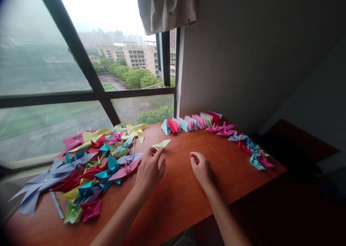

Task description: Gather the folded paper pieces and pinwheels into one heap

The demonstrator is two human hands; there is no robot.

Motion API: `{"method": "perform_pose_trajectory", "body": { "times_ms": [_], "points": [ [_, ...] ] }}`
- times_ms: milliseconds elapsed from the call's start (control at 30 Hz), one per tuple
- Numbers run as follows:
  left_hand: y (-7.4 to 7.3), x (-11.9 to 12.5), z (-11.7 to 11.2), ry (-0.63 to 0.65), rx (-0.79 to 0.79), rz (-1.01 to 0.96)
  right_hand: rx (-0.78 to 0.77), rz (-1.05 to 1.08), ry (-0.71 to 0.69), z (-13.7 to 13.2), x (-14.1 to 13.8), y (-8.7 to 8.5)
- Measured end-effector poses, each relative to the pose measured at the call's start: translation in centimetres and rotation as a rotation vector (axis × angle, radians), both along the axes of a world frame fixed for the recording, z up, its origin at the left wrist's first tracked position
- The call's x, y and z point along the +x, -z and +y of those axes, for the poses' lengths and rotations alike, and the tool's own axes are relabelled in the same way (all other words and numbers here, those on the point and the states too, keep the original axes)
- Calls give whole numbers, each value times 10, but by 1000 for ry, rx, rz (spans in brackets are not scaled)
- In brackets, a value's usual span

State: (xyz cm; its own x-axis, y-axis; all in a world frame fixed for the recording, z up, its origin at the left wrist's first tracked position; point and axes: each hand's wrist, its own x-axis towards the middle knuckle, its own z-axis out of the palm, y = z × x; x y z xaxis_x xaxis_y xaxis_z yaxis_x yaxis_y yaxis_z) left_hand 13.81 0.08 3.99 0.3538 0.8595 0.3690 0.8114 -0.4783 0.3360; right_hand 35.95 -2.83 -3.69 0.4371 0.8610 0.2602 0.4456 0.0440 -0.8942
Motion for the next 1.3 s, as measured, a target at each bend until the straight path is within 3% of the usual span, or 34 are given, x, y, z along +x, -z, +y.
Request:
{"method": "perform_pose_trajectory", "body": {
  "times_ms": [133,333,567,733,867,1000,1167,1300],
  "points": [
    [-11,5,22,-128,3,140,19,-93,-18,-6,-7,1],
    [-12,2,45,-85,-61,176,39,-142,-24,-5,-8,-1],
    [-24,-23,54,-139,-36,122,41,-202,-52,-6,-8,0],
    [-15,-13,60,-21,-109,139,41,-219,-56,-6,-7,2],
    [-10,0,70,-10,-132,180,39,-231,-71,-6,-7,1],
    [-19,-7,77,-101,-85,199,36,-245,-87,-6,-7,1],
    [-37,-41,81,-276,-12,224,36,-243,-97,-7,-6,-1],
    [-43,-55,77,-334,56,243,35,-169,-83,-6,-6,-1]
  ]
}}
